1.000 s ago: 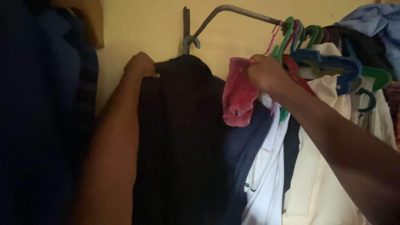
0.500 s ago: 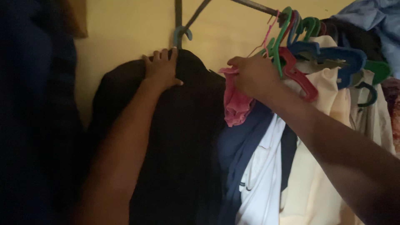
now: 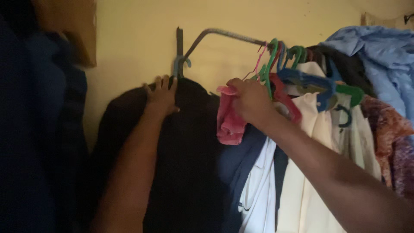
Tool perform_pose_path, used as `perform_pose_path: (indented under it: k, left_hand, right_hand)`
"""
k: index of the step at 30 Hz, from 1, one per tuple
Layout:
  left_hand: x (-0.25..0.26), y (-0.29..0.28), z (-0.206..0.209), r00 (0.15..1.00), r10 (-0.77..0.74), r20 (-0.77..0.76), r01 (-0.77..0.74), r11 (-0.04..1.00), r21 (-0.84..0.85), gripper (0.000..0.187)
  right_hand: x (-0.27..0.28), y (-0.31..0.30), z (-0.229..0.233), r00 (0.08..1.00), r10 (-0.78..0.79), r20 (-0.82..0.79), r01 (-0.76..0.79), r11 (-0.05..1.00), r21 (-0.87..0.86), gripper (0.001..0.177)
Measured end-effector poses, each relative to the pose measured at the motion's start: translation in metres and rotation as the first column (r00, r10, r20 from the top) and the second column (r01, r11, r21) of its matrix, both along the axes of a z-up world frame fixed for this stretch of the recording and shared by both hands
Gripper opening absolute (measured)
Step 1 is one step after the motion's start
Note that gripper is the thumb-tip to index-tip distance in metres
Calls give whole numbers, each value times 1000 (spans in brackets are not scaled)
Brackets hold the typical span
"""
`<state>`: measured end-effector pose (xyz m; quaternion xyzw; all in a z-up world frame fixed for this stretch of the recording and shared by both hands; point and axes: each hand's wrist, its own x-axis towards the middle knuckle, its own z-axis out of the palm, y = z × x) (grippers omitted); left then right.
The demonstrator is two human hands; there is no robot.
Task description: The person picks up a pink cloth from a pile, attaches it to a blue plastic hanger, and then hangs both the hanger and a black garment on a rack inside a closet.
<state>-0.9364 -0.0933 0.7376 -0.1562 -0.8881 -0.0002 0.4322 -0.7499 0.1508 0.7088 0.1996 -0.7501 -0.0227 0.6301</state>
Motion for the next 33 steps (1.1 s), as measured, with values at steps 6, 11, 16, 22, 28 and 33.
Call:
perform_pose_path:
  k: [6, 11, 16, 22, 28, 33]
  left_hand:
    - [1, -5, -35, 998, 26, -52, -27, 1000, -10, 109]
    - [14, -2, -7, 985, 51, 163, -50, 999, -8, 105]
    - [34, 17, 1, 976, -208, -70, 220, 934, 283, 46]
    - [90, 57, -9, 605, -455, -654, 748, 606, 270, 15]
    - [191, 125, -24, 223, -655, -722, 972, 92, 216, 8]
    - [274, 190, -58, -66, -801, -595, 868, -340, 361, 9]
  right_hand:
    - [15, 1, 5, 980, 183, -80, -189, 978, -85, 45]
    - [36, 4, 0, 936, 350, -49, -350, 899, -265, 38]
    - [69, 14, 4, 765, 639, 88, -403, 580, -709, 34]
    - [101, 53, 0, 533, 846, -24, -640, 385, -665, 25]
    - [170, 83, -21, 424, 905, -29, -618, 266, -740, 29]
    - [246, 100, -44, 530, 847, -41, -544, 303, -783, 28]
